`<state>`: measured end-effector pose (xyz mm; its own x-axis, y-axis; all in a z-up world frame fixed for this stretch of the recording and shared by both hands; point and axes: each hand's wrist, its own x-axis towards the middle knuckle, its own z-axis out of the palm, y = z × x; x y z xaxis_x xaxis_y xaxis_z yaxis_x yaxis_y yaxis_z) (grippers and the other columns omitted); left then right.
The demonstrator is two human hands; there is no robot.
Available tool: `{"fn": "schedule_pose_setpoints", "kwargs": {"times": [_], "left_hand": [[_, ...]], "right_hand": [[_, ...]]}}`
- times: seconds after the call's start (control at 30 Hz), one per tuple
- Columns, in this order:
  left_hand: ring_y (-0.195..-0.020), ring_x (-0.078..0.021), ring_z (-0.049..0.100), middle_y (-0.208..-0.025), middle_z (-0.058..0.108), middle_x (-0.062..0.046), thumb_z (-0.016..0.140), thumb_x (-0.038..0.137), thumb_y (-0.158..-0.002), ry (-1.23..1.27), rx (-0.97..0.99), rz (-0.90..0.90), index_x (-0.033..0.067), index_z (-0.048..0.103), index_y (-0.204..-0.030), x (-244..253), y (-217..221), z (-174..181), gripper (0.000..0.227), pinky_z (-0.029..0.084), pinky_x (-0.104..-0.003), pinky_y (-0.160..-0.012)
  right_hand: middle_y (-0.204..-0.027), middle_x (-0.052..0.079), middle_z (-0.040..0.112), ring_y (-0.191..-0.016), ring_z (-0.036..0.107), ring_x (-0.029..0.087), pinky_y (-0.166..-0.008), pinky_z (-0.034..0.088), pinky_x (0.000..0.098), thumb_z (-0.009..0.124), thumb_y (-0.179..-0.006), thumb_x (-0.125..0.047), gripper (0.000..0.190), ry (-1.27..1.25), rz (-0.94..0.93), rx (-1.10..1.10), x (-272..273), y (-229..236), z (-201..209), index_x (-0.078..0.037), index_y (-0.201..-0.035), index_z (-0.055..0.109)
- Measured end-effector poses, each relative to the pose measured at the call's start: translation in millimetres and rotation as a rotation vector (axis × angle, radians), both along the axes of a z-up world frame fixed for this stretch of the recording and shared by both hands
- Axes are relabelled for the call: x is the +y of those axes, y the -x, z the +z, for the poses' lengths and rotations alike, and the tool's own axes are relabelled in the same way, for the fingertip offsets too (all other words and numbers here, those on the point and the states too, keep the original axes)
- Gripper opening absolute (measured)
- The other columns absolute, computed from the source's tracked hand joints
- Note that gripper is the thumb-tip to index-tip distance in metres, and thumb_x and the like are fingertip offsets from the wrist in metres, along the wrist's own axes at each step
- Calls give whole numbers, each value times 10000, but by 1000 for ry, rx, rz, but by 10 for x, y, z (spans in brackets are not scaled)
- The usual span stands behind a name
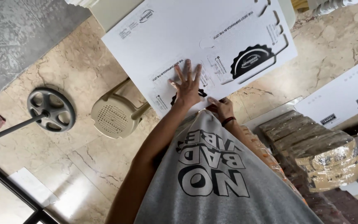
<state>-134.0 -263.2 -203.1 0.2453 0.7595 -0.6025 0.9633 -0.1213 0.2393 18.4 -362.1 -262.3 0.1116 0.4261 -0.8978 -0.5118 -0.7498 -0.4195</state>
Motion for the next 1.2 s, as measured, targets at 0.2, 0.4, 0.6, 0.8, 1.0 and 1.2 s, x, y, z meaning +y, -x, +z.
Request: {"fn": "schedule_pose_setpoints", "kwargs": {"times": [0.2, 0.4, 0.6, 0.8, 1.0, 1.2], "left_hand": [[-1451, -659, -69, -1689, -22, -283, 913, 304, -775, 10, 110, 23, 194, -74, -1663, -63, -320, -39, 1332, 132, -936, -951], [-1417, -695, -103, -1668, -120, -295, 963, 342, -699, -4, 129, -1, 221, -140, -1644, -19, -275, -169, 1457, 169, -956, -914], [-1414, -703, -108, -1662, -173, -287, 1007, 430, -633, 70, 90, -1, 219, -131, -1644, -31, -288, -46, 1537, 173, -961, -904], [-1438, -676, -101, -1680, -142, -263, 868, 230, -824, 41, 162, 12, 233, -149, -1642, -88, -341, -225, 1306, 134, -955, -925], [-1469, -638, -88, -1714, -94, -192, 482, 215, -1084, 97, 334, -37, 240, -100, -1660, -116, -343, 91, 818, 122, -944, -963], [-1447, -661, -97, -1691, -154, -215, 589, 113, -989, 86, 233, -41, 247, -94, -1654, 83, -267, 55, 963, 152, -949, -940]], "right_hand": [[-986, 279, 652, -759, 742, 374, -737, 681, 514, 877, -874, -136, 537, -38, 116, -218, -61, -185, -159, 142, -1183, 537], [-991, 308, 640, -678, 730, 379, -680, 690, 540, 757, -899, 1, 539, -72, 103, -218, -9, -185, -75, 187, -1299, 448], [-965, 245, 589, -831, 725, 415, -779, 663, 516, 764, -876, 26, 343, -41, 48, -103, -145, -116, -94, 106, -1046, 478], [-978, 296, 609, -810, 758, 365, -751, 685, 494, 709, -909, -35, 368, 20, -1, -174, -157, 64, -71, 92, -1113, 431], [-805, 319, 679, -703, 726, 369, -577, 639, 412, 853, -752, 65, 364, 1, 172, -218, -146, 228, 158, 167, -992, 600], [-893, 325, 689, -694, 725, 483, -613, 664, 535, 780, -765, 144, 400, 3, 97, -151, 102, 205, 488, 108, -1078, 532]]}}
